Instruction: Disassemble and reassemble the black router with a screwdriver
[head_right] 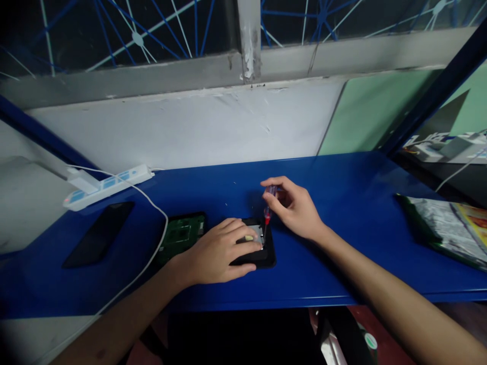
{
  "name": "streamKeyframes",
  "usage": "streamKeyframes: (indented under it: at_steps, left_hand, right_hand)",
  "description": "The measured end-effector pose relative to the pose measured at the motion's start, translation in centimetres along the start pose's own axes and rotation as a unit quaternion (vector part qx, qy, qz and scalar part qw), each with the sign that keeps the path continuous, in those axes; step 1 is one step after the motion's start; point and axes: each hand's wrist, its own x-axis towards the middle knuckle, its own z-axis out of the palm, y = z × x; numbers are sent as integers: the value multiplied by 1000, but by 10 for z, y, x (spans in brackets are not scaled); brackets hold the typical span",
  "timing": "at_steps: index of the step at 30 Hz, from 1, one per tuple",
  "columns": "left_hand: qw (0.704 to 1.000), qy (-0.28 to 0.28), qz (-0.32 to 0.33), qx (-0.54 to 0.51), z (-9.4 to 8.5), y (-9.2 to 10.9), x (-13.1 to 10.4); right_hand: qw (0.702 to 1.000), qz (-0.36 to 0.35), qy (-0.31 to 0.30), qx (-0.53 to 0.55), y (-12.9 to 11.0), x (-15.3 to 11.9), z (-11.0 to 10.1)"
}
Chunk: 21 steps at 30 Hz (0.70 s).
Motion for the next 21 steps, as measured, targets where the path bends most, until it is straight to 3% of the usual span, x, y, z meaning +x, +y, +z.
streamKeyframes:
  at_steps: [14, 21]
  left_hand:
    - [1000, -1, -5, -1, 0, 0, 0]
    - [999, 5, -26, -29, 3, -1, 0]
  right_hand:
    - [1000, -23, -11, 16, -7, -4, 1]
    - [995, -71, -65, 15, -18, -6, -2]
